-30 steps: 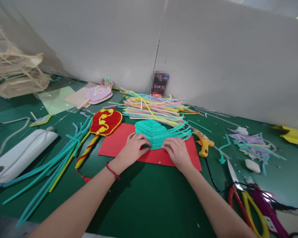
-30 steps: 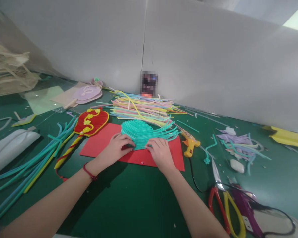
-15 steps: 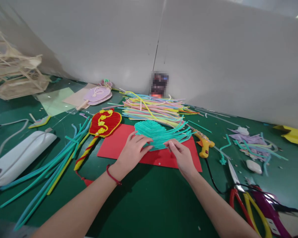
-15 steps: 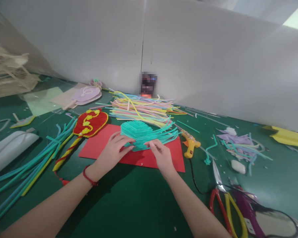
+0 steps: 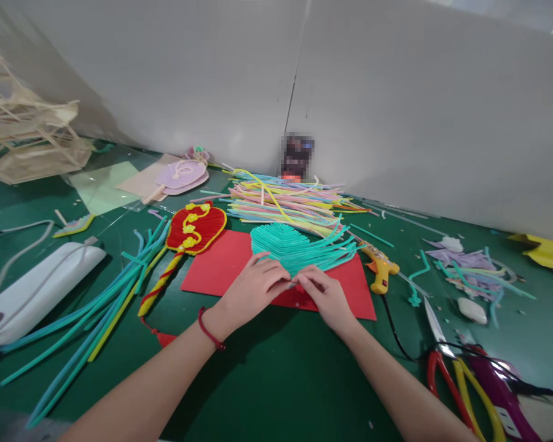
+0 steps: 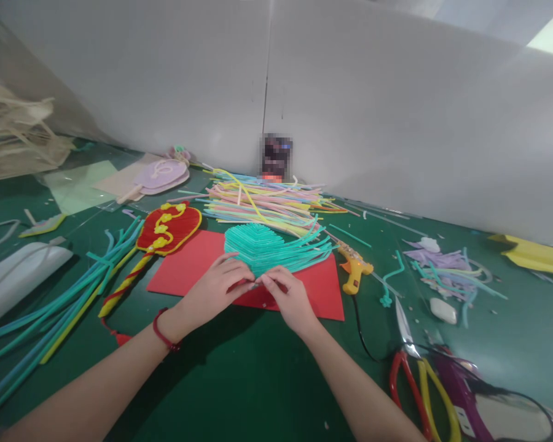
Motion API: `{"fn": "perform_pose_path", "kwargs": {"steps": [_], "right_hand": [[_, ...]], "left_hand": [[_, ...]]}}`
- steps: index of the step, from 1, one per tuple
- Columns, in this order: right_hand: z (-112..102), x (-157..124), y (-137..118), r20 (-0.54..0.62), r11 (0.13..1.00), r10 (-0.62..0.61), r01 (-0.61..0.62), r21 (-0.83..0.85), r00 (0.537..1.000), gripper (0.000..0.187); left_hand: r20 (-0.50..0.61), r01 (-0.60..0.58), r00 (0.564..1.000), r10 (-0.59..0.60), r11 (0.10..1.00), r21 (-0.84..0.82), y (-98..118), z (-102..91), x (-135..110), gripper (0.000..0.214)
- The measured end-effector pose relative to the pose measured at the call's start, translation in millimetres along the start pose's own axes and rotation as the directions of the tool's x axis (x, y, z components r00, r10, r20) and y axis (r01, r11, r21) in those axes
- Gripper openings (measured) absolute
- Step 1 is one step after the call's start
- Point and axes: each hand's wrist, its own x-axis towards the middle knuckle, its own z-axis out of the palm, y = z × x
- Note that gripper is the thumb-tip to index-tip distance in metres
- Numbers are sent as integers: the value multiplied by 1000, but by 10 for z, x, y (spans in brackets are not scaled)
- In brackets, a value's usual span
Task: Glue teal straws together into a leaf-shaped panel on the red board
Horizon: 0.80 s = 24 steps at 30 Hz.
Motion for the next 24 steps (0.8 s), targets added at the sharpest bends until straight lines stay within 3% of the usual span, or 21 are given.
{"fn": "perform_pose_path", "kwargs": {"steps": [3,6,9,24], "right_hand": [[-33,-6,-24,18,999,-42,42,-17,999,24],[-64,-17,-68,38,994,-97,99,-36,995,23],[-84,-34,-108,64,989,-131,135,-56,989,24],[-119,-52,-148,71,978,-178,184,-95,981,27]], "left_hand": [[50,156,988,-148,960,-235,11,14,8,15],[158,334,943,-294,804,-492,19,26,16,14],[252,401,916,-313,663,-632,14,20,19,14],[384,503,864,-326,508,-700,-35,8,2,17]]}}
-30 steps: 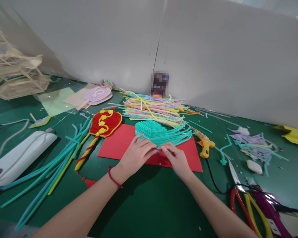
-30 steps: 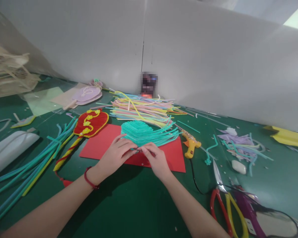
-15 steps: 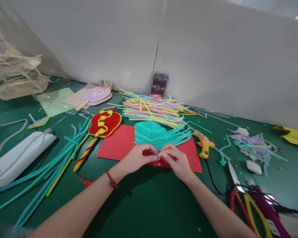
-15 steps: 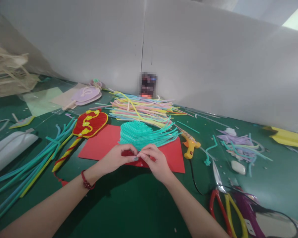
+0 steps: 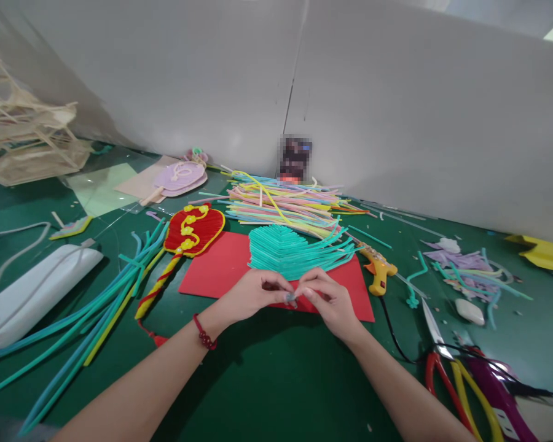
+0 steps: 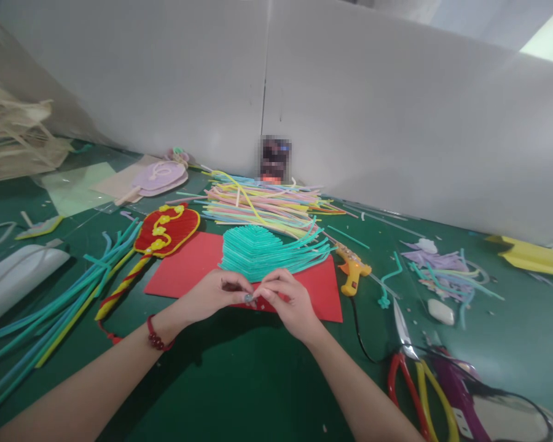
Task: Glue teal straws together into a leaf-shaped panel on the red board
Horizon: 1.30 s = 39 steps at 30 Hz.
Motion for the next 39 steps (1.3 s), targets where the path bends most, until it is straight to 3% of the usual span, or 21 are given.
{"fn": "perform_pose_path", "kwargs": {"steps": [4,10,17,28,39], "right_hand": [[-4,-4,-1,-5,1000,-12,12,3,1000,26],[-14,-6,16,-3,999,-32,32,-17,999,28],[-11,4,49,-16,996,-59,57,-72,998,28],[-31,2,80,9,988,-118,118,-104,993,26],[-40,8,48,49,999,-18,16,43,999,26]], "left_hand": [[24,-2,1000,2,1000,-20,-12,-6,1,20],[152,-6,988,8,1000,-12,75,13,-30,24],[133,16,991,-9,999,-48,82,34,-27,25],[156,-48,987,38,997,57,135,10,-56,22],[143,-46,989,42,999,22,87,15,-30,16]]}}
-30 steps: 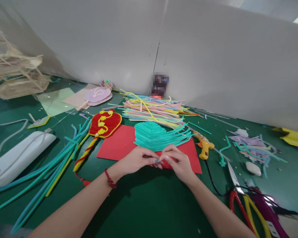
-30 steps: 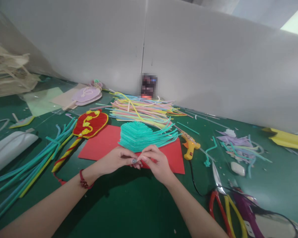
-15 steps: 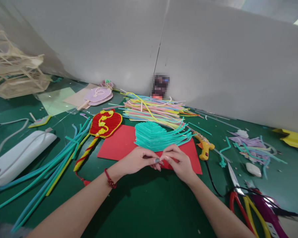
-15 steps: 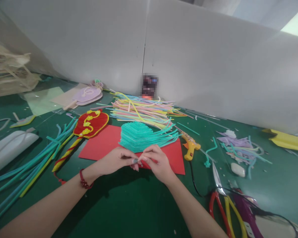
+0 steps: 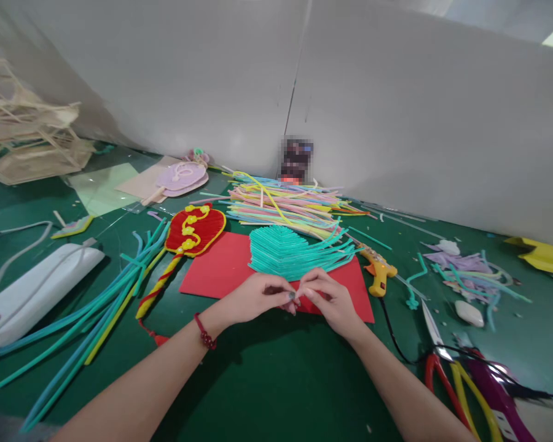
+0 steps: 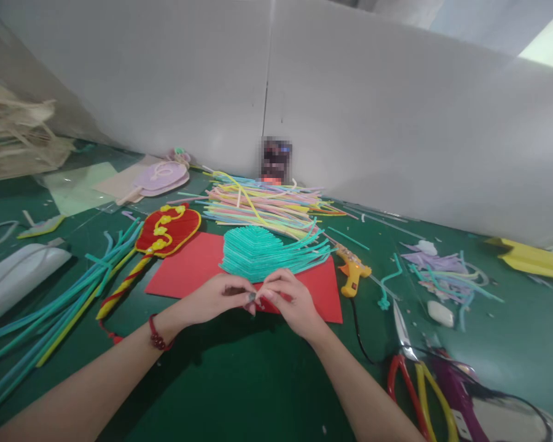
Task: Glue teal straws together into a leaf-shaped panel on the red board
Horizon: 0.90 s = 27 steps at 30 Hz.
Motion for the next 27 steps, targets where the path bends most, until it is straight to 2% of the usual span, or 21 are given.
{"fn": "perform_pose_path", "kwargs": {"steps": [7,10,14,16,18,21,23,24,25,26,27], "right_hand": [[4,-13,12,22,990,60,-62,125,998,20],[-39,-3,75,-92,985,79,-63,160,993,13],[-191,30,226,-266,991,118,-95,99,957,14],[-285,45,309,-327,988,154,-154,25,932,19],[-365,52,380,-397,968,218,-250,-29,892,26],[-438,48,452,-502,914,311,-399,-75,807,38],[-462,43,482,-529,886,321,-447,-126,786,45],[-469,43,494,-543,879,294,-445,-168,787,46],[-475,44,504,-558,875,246,-430,-224,792,43],[-479,47,513,-578,868,180,-405,-288,796,38],[-479,50,519,-590,857,109,-377,-353,800,34]], "left_hand": [[-92,-14,996,14,1000,7,-23,-4,24,16],[-206,-38,978,42,999,21,-5,-35,29,20],[-395,-38,916,68,996,84,29,-146,40,24],[-492,-42,866,92,993,112,26,-226,52,25],[-606,-44,787,117,990,133,3,-309,64,25],[-784,-26,604,142,987,158,-58,-424,70,29],[-865,-25,477,155,986,162,-105,-482,70,24],[-886,-28,434,164,985,169,-126,-501,70,21],[-894,-24,410,183,982,189,-143,-512,71,26],[-888,-13,408,214,973,228,-156,-511,73,33],[-866,7,427,260,957,291,-164,-499,74,36]]}}
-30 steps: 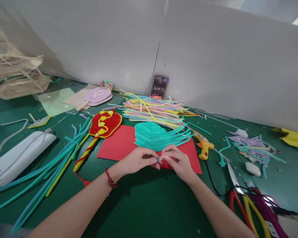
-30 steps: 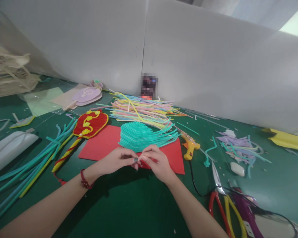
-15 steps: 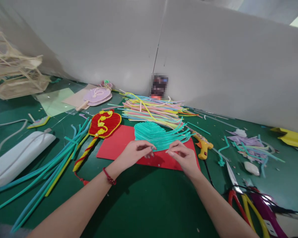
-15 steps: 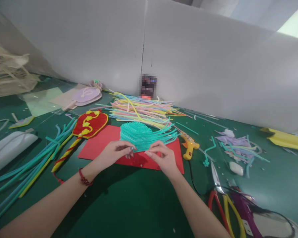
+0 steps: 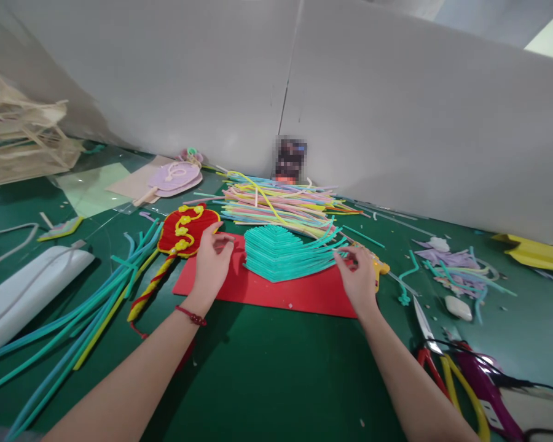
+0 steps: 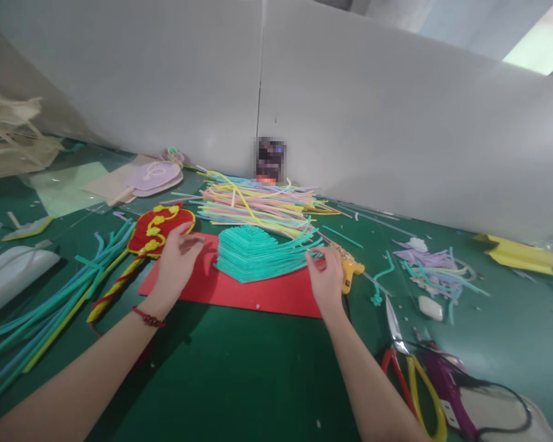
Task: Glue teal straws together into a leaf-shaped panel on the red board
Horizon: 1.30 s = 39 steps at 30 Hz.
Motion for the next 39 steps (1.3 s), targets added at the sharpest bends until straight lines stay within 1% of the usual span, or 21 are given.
{"fn": "perform_pose_path", "kwargs": {"steps": [1,2,4,6,8,10,11,12,14,17,25,33,36,39], "right_hand": [[7,1,1,-24,998,-59,58,-32,998,32],[16,-3,-3,-21,993,-110,109,-49,994,32],[42,-26,-22,76,982,-185,188,-27,980,25],[75,-64,-52,205,971,-238,237,27,949,22],[108,-104,-79,297,964,-264,258,60,918,22],[136,-133,-95,349,961,-274,266,71,896,22],[145,-142,-97,368,961,-275,267,74,888,21],[152,-146,-96,381,960,-276,268,76,882,21],[158,-146,-88,395,960,-277,269,77,876,20],[154,-131,-66,413,961,-274,260,92,868,21],[139,-88,-15,471,977,-210,172,124,857,25],[144,-94,-39,449,972,-232,196,126,863,22],[127,-80,-30,445,972,-228,178,152,866,22],[115,-66,-3,446,976,-211,161,149,870,25]], "left_hand": [[42,-69,997,66,996,61,3,11,-21,34],[103,-151,985,138,980,128,13,26,-51,28],[235,-320,935,265,917,239,41,63,-130,19],[348,-457,870,350,838,298,65,103,-216,15],[447,-554,802,396,774,308,75,137,-287,13],[549,-618,735,398,727,300,71,158,-328,13],[589,-635,710,386,712,299,66,164,-337,13],[617,-644,695,369,702,306,60,167,-339,14],[651,-641,686,327,695,326,52,166,-331,15],[670,-631,683,292,698,339,49,159,-310,18],[656,-621,694,297,707,337,36,169,-317,18],[669,-604,694,267,722,338,54,165,-307,14],[673,-595,696,250,726,346,63,165,-307,13],[671,-602,694,260,721,344,57,167,-312,15]]}}
